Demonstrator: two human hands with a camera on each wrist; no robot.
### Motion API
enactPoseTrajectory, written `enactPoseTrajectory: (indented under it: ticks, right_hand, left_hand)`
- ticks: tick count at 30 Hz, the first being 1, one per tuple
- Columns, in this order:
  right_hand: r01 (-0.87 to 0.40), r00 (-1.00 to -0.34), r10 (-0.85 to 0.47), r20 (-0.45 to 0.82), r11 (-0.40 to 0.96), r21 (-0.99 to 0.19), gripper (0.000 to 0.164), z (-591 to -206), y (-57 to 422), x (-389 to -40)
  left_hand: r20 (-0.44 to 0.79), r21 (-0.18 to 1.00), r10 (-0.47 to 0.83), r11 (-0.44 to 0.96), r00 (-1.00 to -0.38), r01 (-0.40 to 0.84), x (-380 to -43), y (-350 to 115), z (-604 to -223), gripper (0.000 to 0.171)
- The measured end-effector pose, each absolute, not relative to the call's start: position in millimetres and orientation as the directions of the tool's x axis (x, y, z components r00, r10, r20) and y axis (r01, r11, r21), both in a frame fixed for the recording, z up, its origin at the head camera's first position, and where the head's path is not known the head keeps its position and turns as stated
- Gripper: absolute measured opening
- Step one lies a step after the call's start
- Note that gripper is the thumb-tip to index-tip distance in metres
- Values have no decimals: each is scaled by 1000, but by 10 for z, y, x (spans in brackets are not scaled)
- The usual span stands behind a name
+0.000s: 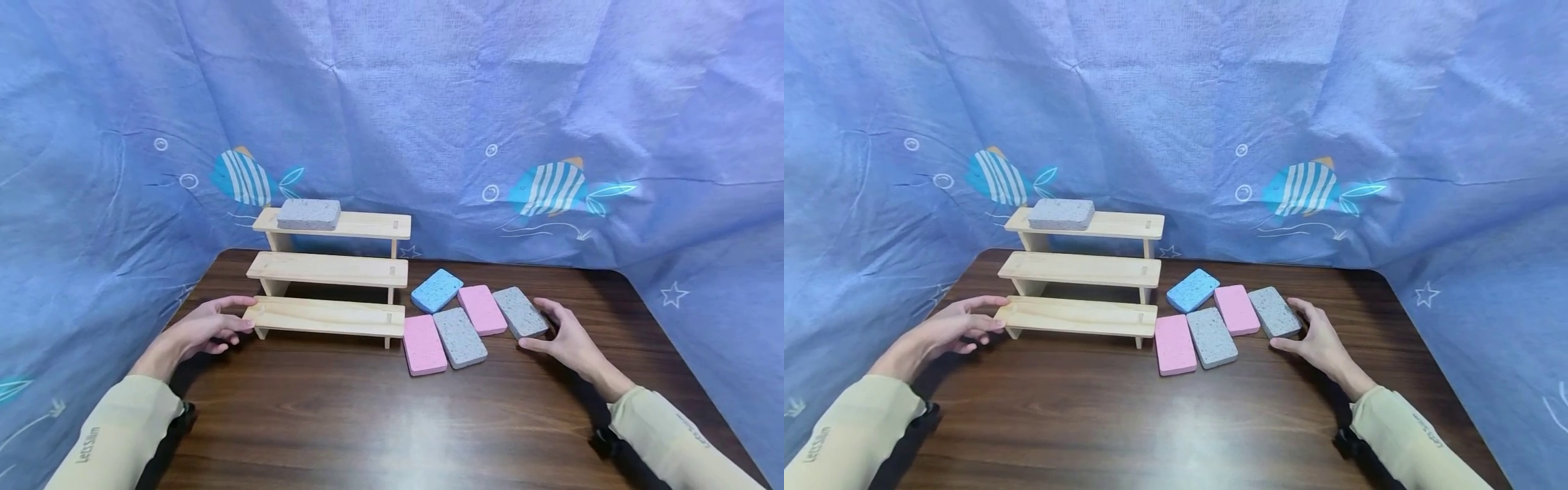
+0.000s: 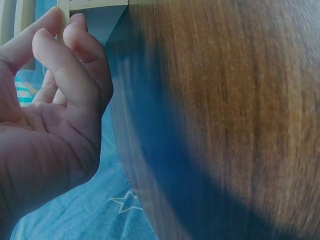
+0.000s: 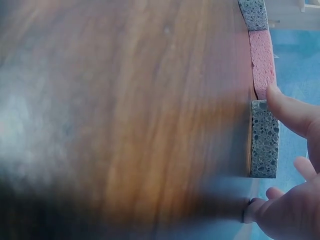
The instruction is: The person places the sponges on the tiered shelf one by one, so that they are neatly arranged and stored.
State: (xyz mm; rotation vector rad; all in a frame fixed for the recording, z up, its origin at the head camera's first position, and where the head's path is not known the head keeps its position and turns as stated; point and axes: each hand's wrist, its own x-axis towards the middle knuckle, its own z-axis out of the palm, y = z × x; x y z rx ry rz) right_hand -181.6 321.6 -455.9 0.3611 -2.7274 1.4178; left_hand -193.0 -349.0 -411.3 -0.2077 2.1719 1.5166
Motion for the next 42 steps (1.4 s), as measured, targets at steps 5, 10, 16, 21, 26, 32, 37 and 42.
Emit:
enactPoseTrajectory:
  ticks: [5, 10, 16, 21, 26, 32, 37, 42]
  right_hand:
    - [-239, -969, -186, 161, 563, -791, 92, -4589, 3152, -1829]
    - [-241, -969, -185, 163, 574, -783, 91, -4611, 3129, -1835]
    - [-240, -971, -160, 179, 620, -747, 90, -4612, 3121, -1841]
    - [-206, -978, -119, 170, 660, -722, 84, -4583, 3100, -1849]
    - [-187, -981, -93, 171, 696, -694, 75, -4552, 3088, -1862]
    - [-176, -979, -55, 196, 718, -674, 57, -4548, 3106, -1853]
    - [-163, -981, -45, 190, 727, -668, 56, -4541, 3108, -1839]
    - [-115, -990, -33, 135, 744, -658, 65, -4517, 3089, -1824]
  left_hand:
    - [-464, 842, 152, 381, -873, -381, -1910, -3525, -4105, 78]
    - [-464, 841, 149, 384, -873, -381, -1901, -3547, -4096, 78]
    - [-464, 843, 147, 378, -874, -384, -1898, -3538, -4087, 78]
    - [-466, 842, 145, 376, -873, -387, -1902, -3530, -4084, 77]
    - [-464, 842, 145, 377, -874, -385, -1909, -3523, -4075, 77]
    - [-465, 844, 146, 371, -873, -387, -1920, -3511, -4066, 77]
    - [-462, 848, 149, 363, -874, -386, -1925, -3508, -4063, 77]
    - [-464, 850, 158, 355, -871, -388, -1914, -3506, -4074, 77]
